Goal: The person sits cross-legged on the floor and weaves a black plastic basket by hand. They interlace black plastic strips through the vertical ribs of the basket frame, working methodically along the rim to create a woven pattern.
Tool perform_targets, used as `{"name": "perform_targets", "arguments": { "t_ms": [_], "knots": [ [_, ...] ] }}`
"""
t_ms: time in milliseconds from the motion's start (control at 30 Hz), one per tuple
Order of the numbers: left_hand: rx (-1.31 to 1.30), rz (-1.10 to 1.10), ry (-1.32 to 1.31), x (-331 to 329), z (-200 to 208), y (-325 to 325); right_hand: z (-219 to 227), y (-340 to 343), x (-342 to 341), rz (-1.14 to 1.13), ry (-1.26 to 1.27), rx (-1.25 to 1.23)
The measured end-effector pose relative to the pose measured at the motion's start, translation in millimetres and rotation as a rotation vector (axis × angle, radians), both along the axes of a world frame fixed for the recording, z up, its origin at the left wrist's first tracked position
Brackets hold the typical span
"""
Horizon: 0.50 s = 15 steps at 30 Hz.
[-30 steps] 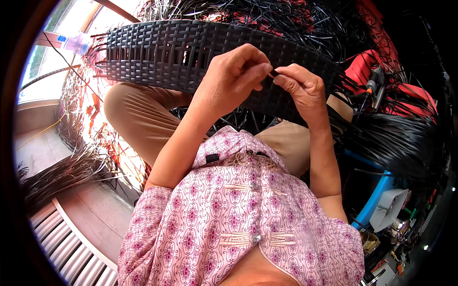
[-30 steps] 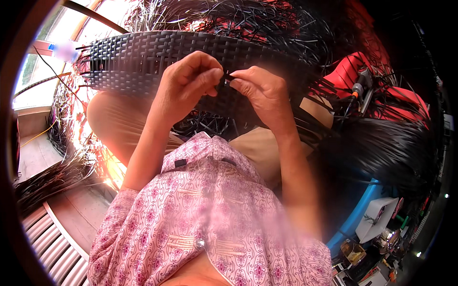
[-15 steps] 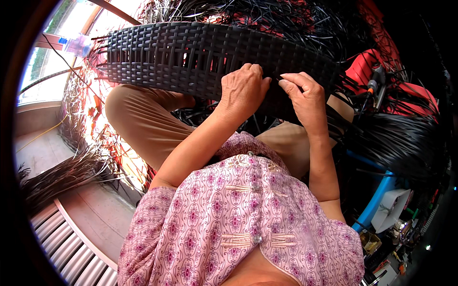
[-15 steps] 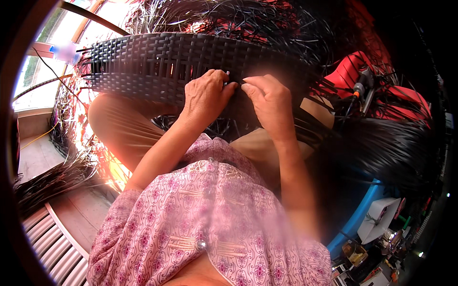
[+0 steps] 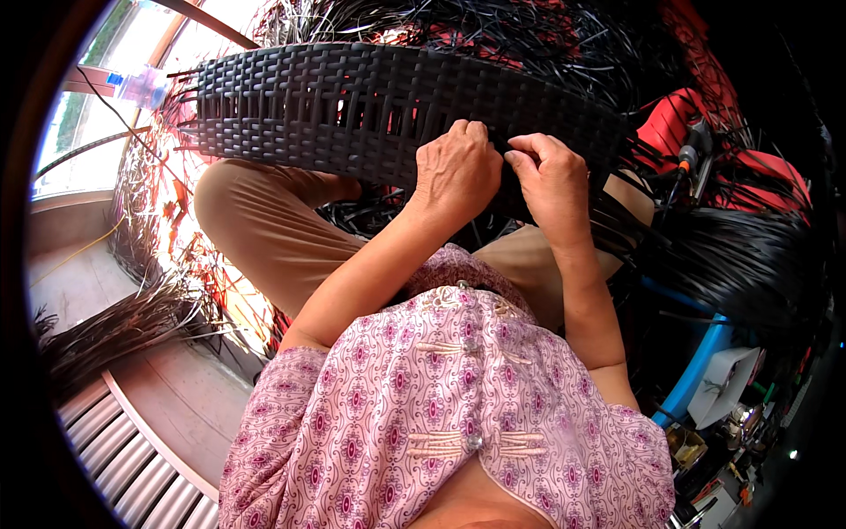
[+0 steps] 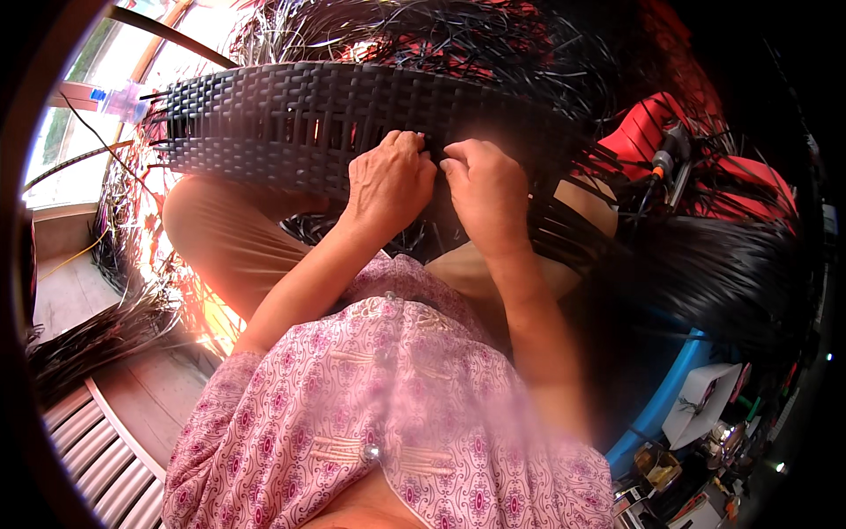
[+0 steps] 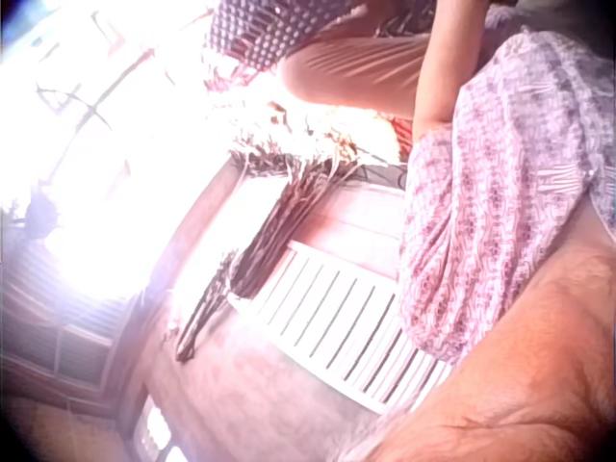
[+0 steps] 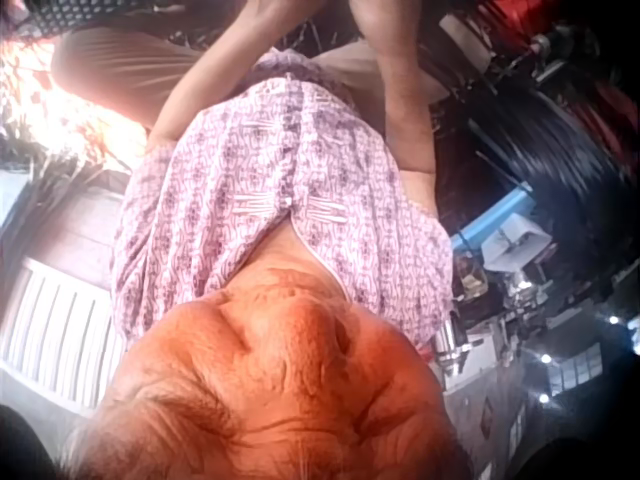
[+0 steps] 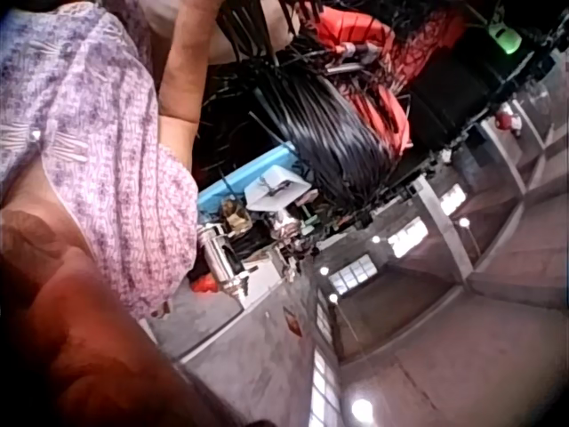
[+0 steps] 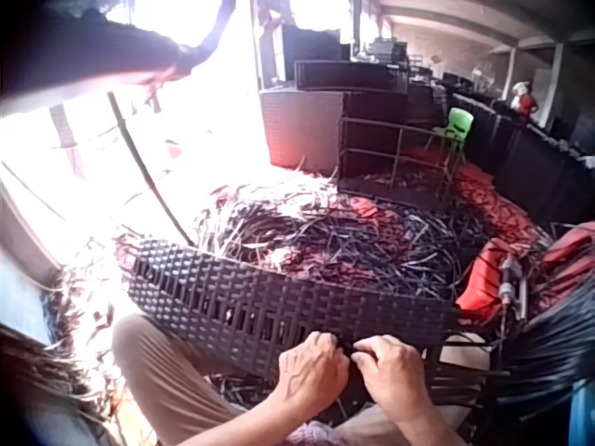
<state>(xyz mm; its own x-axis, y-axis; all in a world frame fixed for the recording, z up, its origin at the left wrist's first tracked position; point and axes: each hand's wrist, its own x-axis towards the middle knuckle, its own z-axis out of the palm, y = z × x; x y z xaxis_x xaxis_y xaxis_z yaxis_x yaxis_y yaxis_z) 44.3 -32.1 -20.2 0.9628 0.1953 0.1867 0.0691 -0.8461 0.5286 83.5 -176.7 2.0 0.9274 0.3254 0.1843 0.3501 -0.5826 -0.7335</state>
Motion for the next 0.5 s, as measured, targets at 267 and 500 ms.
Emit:
{"name": "perform_targets", "arguments": {
  "t_ms": [267, 500],
  "knots": [
    [-0.055, -0.008, -0.013, -1.8, -5.4, 2.3, 0.2, 4.7, 0.6, 0.023, -0.088, -0.148],
    [-0.110, -0.005, -0.039, -1.9, -3.9, 4.4, 0.5, 10.3, 3.1, 0.026, -0.110, -0.187]
  ]
}}
